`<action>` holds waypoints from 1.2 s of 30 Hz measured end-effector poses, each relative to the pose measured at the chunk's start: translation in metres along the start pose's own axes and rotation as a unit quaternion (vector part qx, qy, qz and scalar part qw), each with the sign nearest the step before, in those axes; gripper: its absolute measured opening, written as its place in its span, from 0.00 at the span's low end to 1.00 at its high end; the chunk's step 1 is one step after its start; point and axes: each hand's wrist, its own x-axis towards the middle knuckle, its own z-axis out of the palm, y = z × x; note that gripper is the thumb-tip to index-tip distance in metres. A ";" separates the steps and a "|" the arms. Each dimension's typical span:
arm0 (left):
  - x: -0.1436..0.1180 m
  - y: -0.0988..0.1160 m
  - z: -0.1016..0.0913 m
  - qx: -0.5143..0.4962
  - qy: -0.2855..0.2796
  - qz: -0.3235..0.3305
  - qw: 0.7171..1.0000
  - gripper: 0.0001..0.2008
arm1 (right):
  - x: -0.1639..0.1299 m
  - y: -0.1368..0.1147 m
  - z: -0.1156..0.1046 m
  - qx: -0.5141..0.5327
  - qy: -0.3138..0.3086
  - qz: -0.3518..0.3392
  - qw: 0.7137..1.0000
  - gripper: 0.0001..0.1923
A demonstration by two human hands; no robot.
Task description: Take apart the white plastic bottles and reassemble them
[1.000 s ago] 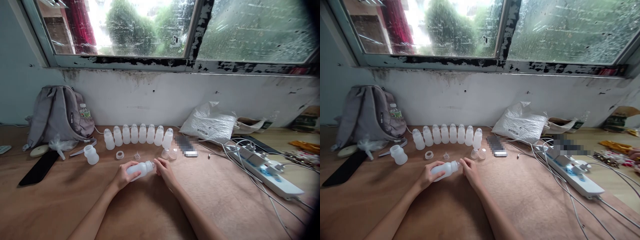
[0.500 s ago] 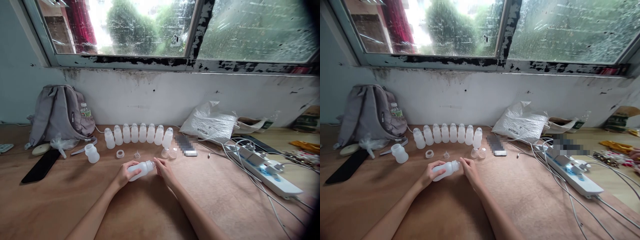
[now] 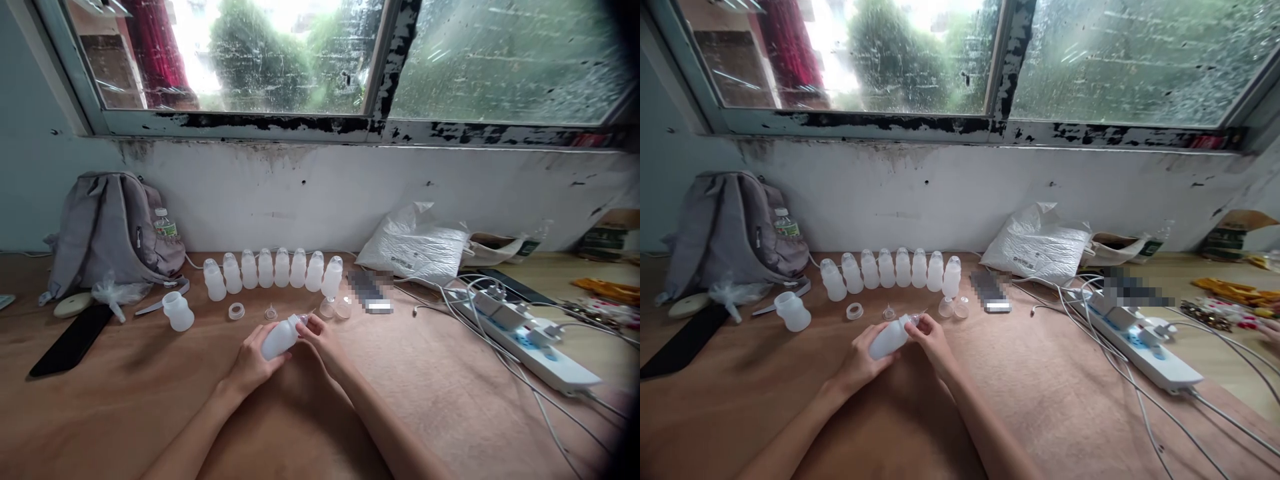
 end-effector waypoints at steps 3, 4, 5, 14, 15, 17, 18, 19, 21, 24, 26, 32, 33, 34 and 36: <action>-0.004 0.002 0.005 0.019 -0.009 0.013 1.000 0.21 | 0.000 0.001 0.000 0.044 -0.028 0.002 0.999 0.16; -0.005 0.004 0.006 0.017 -0.015 0.010 1.000 0.21 | -0.001 0.001 0.000 0.039 -0.024 0.002 0.999 0.16; -0.005 0.006 0.008 0.016 -0.014 0.009 1.000 0.21 | -0.001 -0.001 0.000 0.024 -0.010 0.002 1.000 0.16; -0.005 0.018 0.003 -0.254 -0.193 -0.186 0.929 0.21 | -0.004 -0.009 -0.001 0.083 -0.073 0.027 0.994 0.19; -0.005 0.017 0.004 -0.222 -0.169 -0.167 0.946 0.21 | -0.003 -0.006 0.000 0.073 -0.056 0.025 0.995 0.18; -0.005 0.013 0.007 -0.115 -0.079 -0.107 0.984 0.22 | -0.002 0.001 0.002 0.045 -0.004 0.015 0.999 0.17; -0.005 0.011 0.009 -0.064 -0.033 -0.080 0.994 0.23 | -0.002 0.004 0.003 0.031 0.019 0.009 0.999 0.17; -0.005 0.010 0.011 -0.031 0.002 -0.061 0.998 0.25 | -0.001 0.005 0.004 0.020 0.034 0.006 0.999 0.17; -0.005 0.009 0.012 -0.044 0.005 -0.072 0.996 0.24 | -0.001 0.005 0.003 0.022 0.027 0.007 0.999 0.17; -0.004 0.011 0.007 -0.208 -0.117 -0.160 0.958 0.19 | -0.003 -0.001 0.001 0.079 -0.045 0.023 0.996 0.19; -0.003 0.013 0.004 -0.288 -0.179 -0.197 0.920 0.18 | -0.005 -0.004 0.001 0.113 -0.076 0.027 0.990 0.19; -0.006 0.020 0.005 -0.129 -0.068 -0.103 0.984 0.20 | -0.009 -0.002 0.008 0.097 -0.041 -0.015 0.994 0.16; -0.006 0.019 0.006 -0.095 -0.050 -0.079 0.991 0.21 | -0.008 -0.001 0.008 0.083 -0.043 -0.021 0.995 0.17; -0.007 0.018 0.007 -0.064 -0.035 -0.057 0.996 0.21 | -0.007 0.000 0.008 0.060 -0.048 -0.027 0.997 0.17; -0.006 0.012 0.007 -0.002 0.002 -0.017 1.000 0.21 | -0.004 0.002 0.002 -0.029 -0.040 -0.050 0.998 0.19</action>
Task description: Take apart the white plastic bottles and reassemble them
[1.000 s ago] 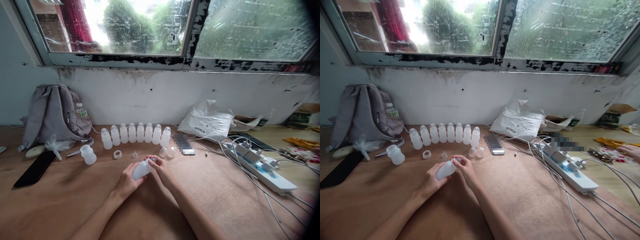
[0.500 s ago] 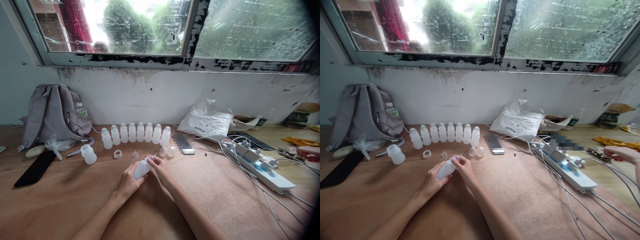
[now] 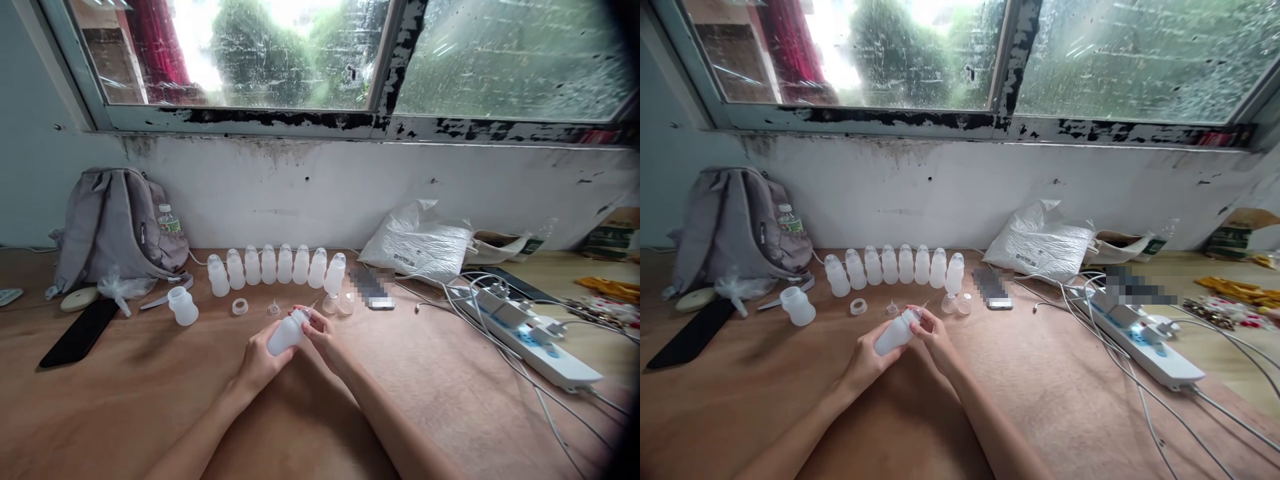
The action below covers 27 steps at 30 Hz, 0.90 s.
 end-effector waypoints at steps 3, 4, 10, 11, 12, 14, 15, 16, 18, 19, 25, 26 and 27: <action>0.003 -0.013 -0.001 0.091 0.050 0.045 0.994 0.22 | 0.008 0.007 -0.019 -0.234 0.124 -0.075 0.961 0.19; 0.003 -0.017 -0.001 0.121 0.051 0.061 0.989 0.22 | 0.011 0.011 -0.027 -0.310 0.186 -0.104 0.927 0.19; 0.001 -0.018 -0.005 0.230 0.011 0.139 0.963 0.23 | 0.023 0.026 -0.065 -0.493 0.243 -0.118 0.827 0.19; 0.000 -0.017 -0.005 0.234 0.007 0.137 0.963 0.23 | 0.024 0.027 -0.067 -0.493 0.248 -0.112 0.826 0.18; 0.000 -0.016 -0.005 0.237 0.004 0.135 0.962 0.23 | 0.024 0.026 -0.068 -0.491 0.256 -0.109 0.826 0.18; 0.000 -0.015 -0.006 0.241 0.003 0.136 0.961 0.23 | 0.023 0.024 -0.068 -0.487 0.264 -0.108 0.826 0.19; 0.001 -0.016 -0.007 0.242 0.004 0.139 0.960 0.22 | 0.022 0.022 -0.067 -0.487 0.256 -0.109 0.828 0.19; 0.002 -0.017 -0.008 0.245 0.006 0.142 0.959 0.22 | 0.021 0.021 -0.066 -0.489 0.242 -0.109 0.831 0.19; 0.004 -0.020 -0.009 0.249 0.011 0.146 0.957 0.22 | 0.020 0.019 -0.064 -0.485 0.198 -0.107 0.845 0.16; 0.004 -0.022 -0.010 0.250 0.014 0.147 0.957 0.22 | 0.020 0.018 -0.063 -0.477 0.177 -0.108 0.854 0.15; 0.007 -0.027 -0.013 0.242 0.022 0.147 0.959 0.23 | 0.016 0.012 -0.053 -0.264 0.275 -0.053 0.923 0.17; 0.007 -0.027 -0.013 0.241 0.019 0.150 0.959 0.23 | 0.015 0.011 -0.051 -0.211 0.301 -0.037 0.929 0.18; 0.007 -0.027 -0.013 0.239 0.015 0.154 0.959 0.24 | 0.014 0.011 -0.048 -0.161 0.319 -0.026 0.933 0.19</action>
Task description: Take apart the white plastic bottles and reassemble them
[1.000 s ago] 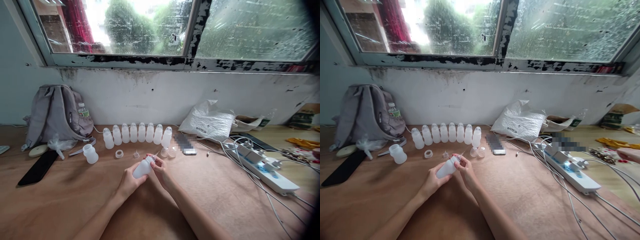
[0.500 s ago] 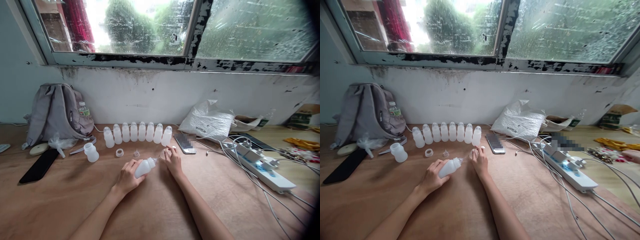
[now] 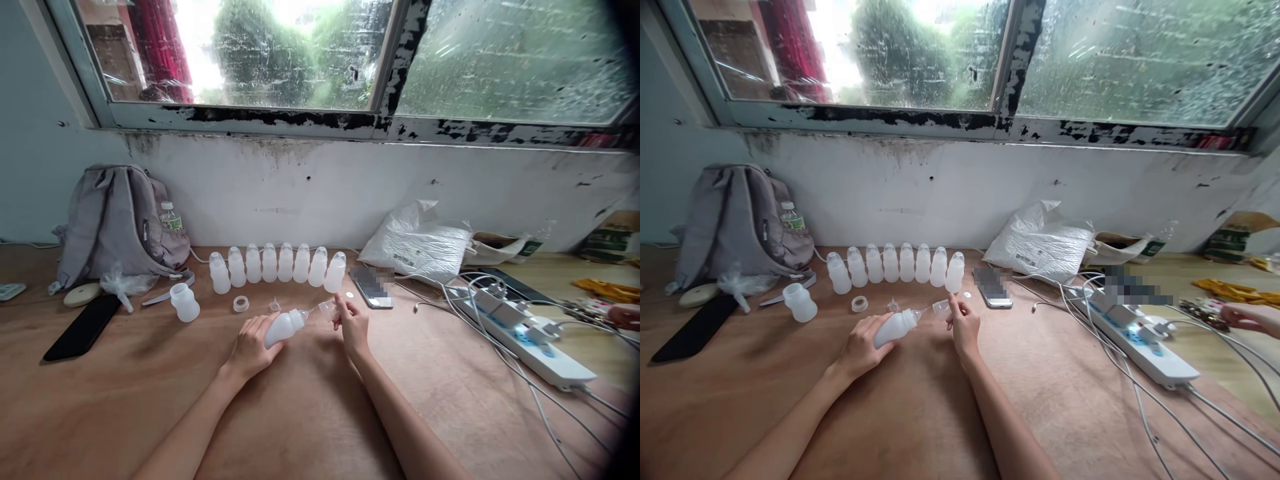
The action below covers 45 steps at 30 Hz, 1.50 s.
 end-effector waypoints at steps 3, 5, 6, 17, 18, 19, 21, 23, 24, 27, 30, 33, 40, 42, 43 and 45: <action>0.000 0.002 -0.001 -0.007 -0.010 0.012 1.000 0.24 | -0.008 -0.003 0.006 0.093 0.005 0.041 0.995 0.19; 0.000 0.004 -0.002 -0.012 -0.018 0.013 1.000 0.24 | -0.014 -0.005 0.010 0.111 -0.028 0.046 0.992 0.18; 0.000 0.005 -0.002 -0.015 -0.022 0.013 1.000 0.24 | -0.017 -0.006 0.012 0.109 -0.047 0.044 0.992 0.18; -0.002 0.012 -0.003 -0.061 -0.035 0.036 0.997 0.24 | -0.038 -0.015 0.022 0.106 -0.084 0.038 0.990 0.17; -0.002 0.013 -0.003 -0.070 -0.037 0.036 0.996 0.24 | -0.040 -0.015 0.022 0.100 -0.086 0.035 0.991 0.17; -0.003 0.013 -0.003 -0.079 -0.039 0.037 0.995 0.24 | -0.041 -0.015 0.023 0.097 -0.089 0.032 0.991 0.17; -0.004 0.014 -0.004 -0.101 -0.041 0.034 0.993 0.24 | -0.043 -0.014 0.024 0.106 -0.095 0.026 0.990 0.17; -0.004 0.015 -0.005 -0.133 -0.044 0.029 0.990 0.24 | -0.044 -0.014 0.024 0.123 -0.101 0.017 0.987 0.17; -0.003 0.016 -0.006 -0.154 -0.048 0.025 0.986 0.23 | -0.044 -0.013 0.024 0.129 -0.100 0.010 0.987 0.16; 0.000 0.020 -0.011 -0.221 -0.078 -0.004 0.972 0.22 | -0.044 -0.014 0.021 0.114 -0.076 -0.024 0.990 0.16; 0.003 0.023 -0.018 -0.306 -0.144 -0.066 0.939 0.20 | -0.044 -0.016 0.018 0.064 -0.043 -0.075 0.994 0.16; 0.006 0.022 -0.021 -0.406 -0.196 -0.132 0.883 0.22 | -0.044 -0.017 0.016 0.029 -0.028 -0.109 0.993 0.16; 0.008 0.018 -0.019 -0.462 -0.201 -0.186 0.844 0.21 | -0.044 -0.018 0.014 0.034 -0.044 -0.162 0.985 0.14; 0.008 0.018 -0.019 -0.458 -0.193 -0.177 0.850 0.21 | -0.044 -0.018 0.013 0.052 -0.059 -0.169 0.982 0.14; 0.007 0.019 -0.020 -0.451 -0.187 -0.172 0.856 0.21 | -0.044 -0.019 0.013 0.055 -0.064 -0.172 0.981 0.13; 0.007 0.021 -0.022 -0.426 -0.170 -0.161 0.874 0.21 | -0.044 -0.019 0.013 0.055 -0.073 -0.173 0.981 0.13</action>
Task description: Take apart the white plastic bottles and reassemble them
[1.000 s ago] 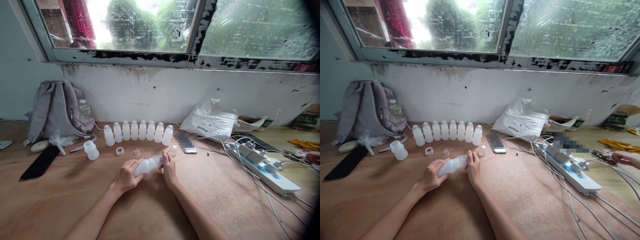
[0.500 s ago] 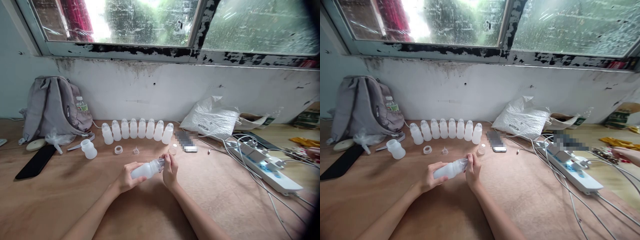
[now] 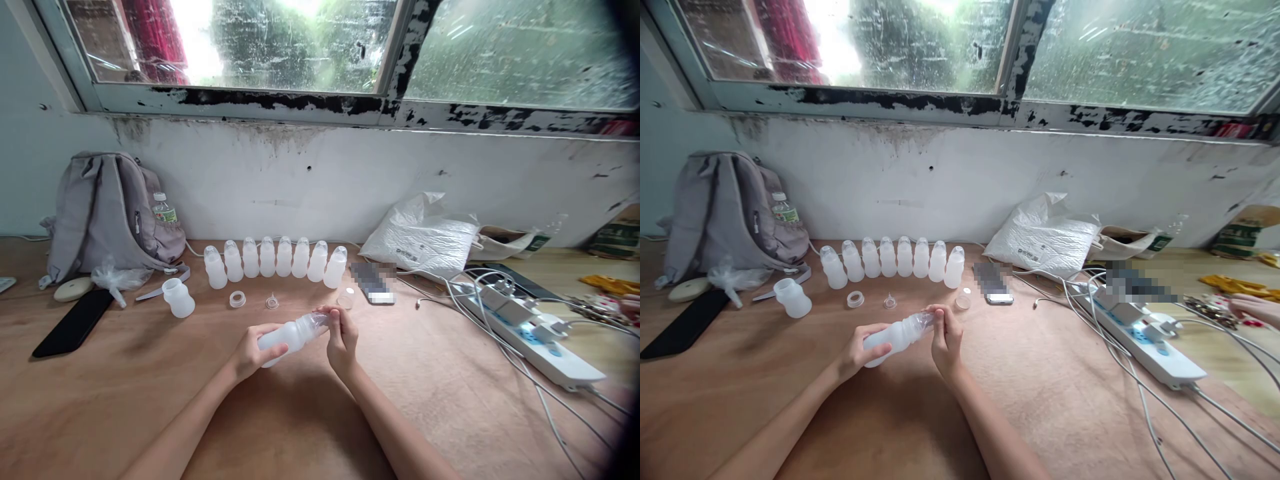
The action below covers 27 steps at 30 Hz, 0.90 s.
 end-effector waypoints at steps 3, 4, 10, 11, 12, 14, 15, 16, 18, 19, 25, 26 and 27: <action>-0.002 0.003 0.000 0.057 0.021 0.025 0.998 0.21 | 0.000 -0.001 0.000 0.009 -0.011 0.003 1.000 0.13; -0.002 0.004 0.001 0.080 0.025 0.033 0.996 0.20 | 0.000 -0.001 0.000 0.013 -0.012 0.004 1.000 0.13; -0.003 -0.007 0.004 0.206 0.084 0.128 0.966 0.20 | -0.002 -0.002 0.003 0.019 -0.013 0.024 0.999 0.13; -0.003 -0.010 0.005 0.215 0.089 0.140 0.962 0.20 | -0.003 -0.003 0.004 0.023 -0.011 0.035 0.999 0.12; -0.003 -0.012 0.006 0.222 0.094 0.147 0.959 0.20 | -0.004 -0.004 0.006 0.035 -0.008 0.052 0.998 0.12; -0.002 -0.016 0.008 0.236 0.103 0.154 0.954 0.21 | -0.005 -0.007 0.011 0.093 -0.004 0.114 0.989 0.12; -0.002 -0.017 0.008 0.241 0.104 0.156 0.952 0.21 | -0.005 -0.008 0.014 0.136 0.000 0.153 0.979 0.11; -0.002 -0.017 0.009 0.246 0.102 0.159 0.951 0.22 | -0.006 -0.008 0.016 0.184 0.005 0.192 0.964 0.11; -0.003 -0.018 0.011 0.252 0.094 0.159 0.950 0.22 | -0.006 -0.009 0.020 0.266 0.026 0.261 0.928 0.11; -0.003 -0.017 0.012 0.252 0.091 0.158 0.951 0.22 | -0.006 -0.009 0.022 0.291 0.038 0.288 0.912 0.11; -0.006 -0.014 0.024 0.242 0.094 0.138 0.956 0.20 | -0.004 -0.002 0.021 0.312 0.068 0.358 0.877 0.12; -0.007 -0.014 0.026 0.244 0.096 0.135 0.956 0.20 | -0.005 -0.001 0.021 0.306 0.073 0.352 0.882 0.12; -0.008 -0.014 0.028 0.248 0.099 0.133 0.955 0.20 | -0.006 0.000 0.021 0.298 0.078 0.342 0.888 0.12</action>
